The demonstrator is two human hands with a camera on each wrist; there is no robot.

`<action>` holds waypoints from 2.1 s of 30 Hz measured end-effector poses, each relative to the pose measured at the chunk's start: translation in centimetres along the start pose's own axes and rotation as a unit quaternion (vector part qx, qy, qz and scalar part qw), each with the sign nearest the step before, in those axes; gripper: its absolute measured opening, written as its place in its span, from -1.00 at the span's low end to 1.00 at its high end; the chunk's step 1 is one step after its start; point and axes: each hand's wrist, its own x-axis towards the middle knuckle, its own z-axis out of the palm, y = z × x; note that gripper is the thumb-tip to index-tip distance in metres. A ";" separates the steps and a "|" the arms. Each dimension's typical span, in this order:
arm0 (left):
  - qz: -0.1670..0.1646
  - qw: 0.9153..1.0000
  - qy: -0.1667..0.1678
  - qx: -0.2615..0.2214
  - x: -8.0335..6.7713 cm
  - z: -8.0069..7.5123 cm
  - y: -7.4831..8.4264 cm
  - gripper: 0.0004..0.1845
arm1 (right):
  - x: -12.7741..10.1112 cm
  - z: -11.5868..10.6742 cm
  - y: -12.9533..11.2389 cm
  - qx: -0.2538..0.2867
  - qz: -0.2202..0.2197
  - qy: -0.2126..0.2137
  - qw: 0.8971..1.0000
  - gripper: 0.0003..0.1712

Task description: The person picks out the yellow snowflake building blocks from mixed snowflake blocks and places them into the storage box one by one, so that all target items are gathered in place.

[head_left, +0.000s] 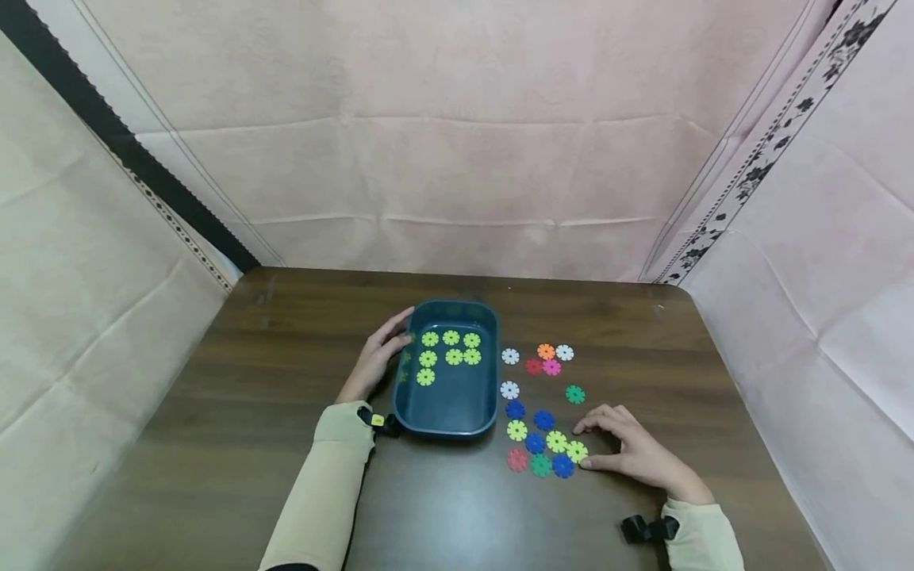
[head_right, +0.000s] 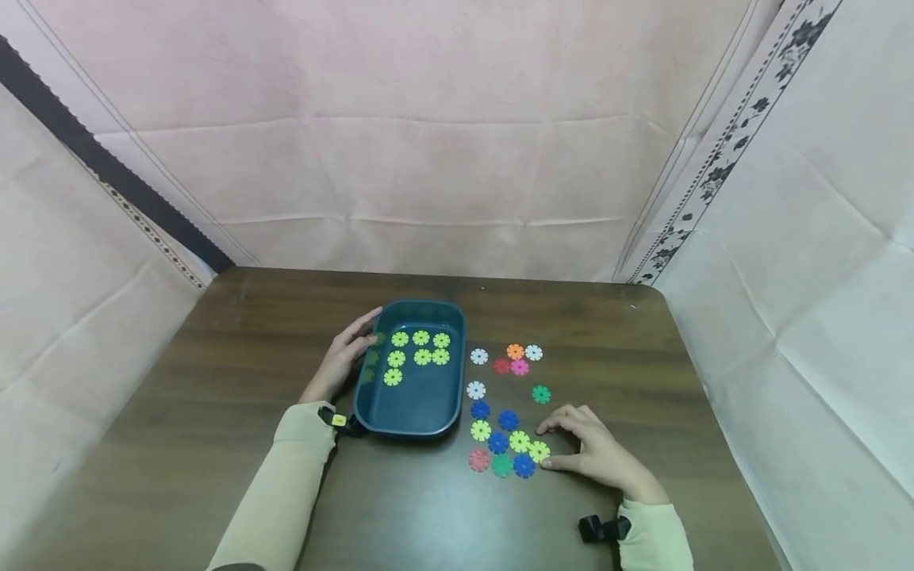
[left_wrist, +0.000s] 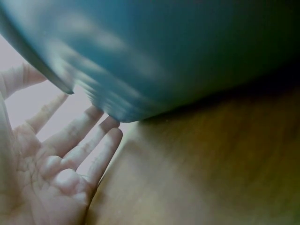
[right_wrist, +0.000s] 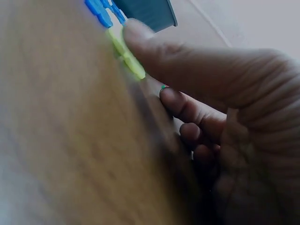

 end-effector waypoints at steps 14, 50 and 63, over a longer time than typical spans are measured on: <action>0.019 1.000 0.002 0.021 0.0 0.1 0.0 -0.44 | 0.0 -0.1 0.2 -0.001 0.005 -0.008 1.000 -0.67; 0.009 1.000 0.005 0.009 0.5 0.0 -0.8 -0.44 | 0.4 0.3 0.3 0.024 0.060 0.081 0.995 -0.79; 0.007 1.000 0.012 0.021 0.3 0.1 0.2 -0.42 | 0.9 0.2 -0.2 0.067 0.062 0.109 0.990 -0.86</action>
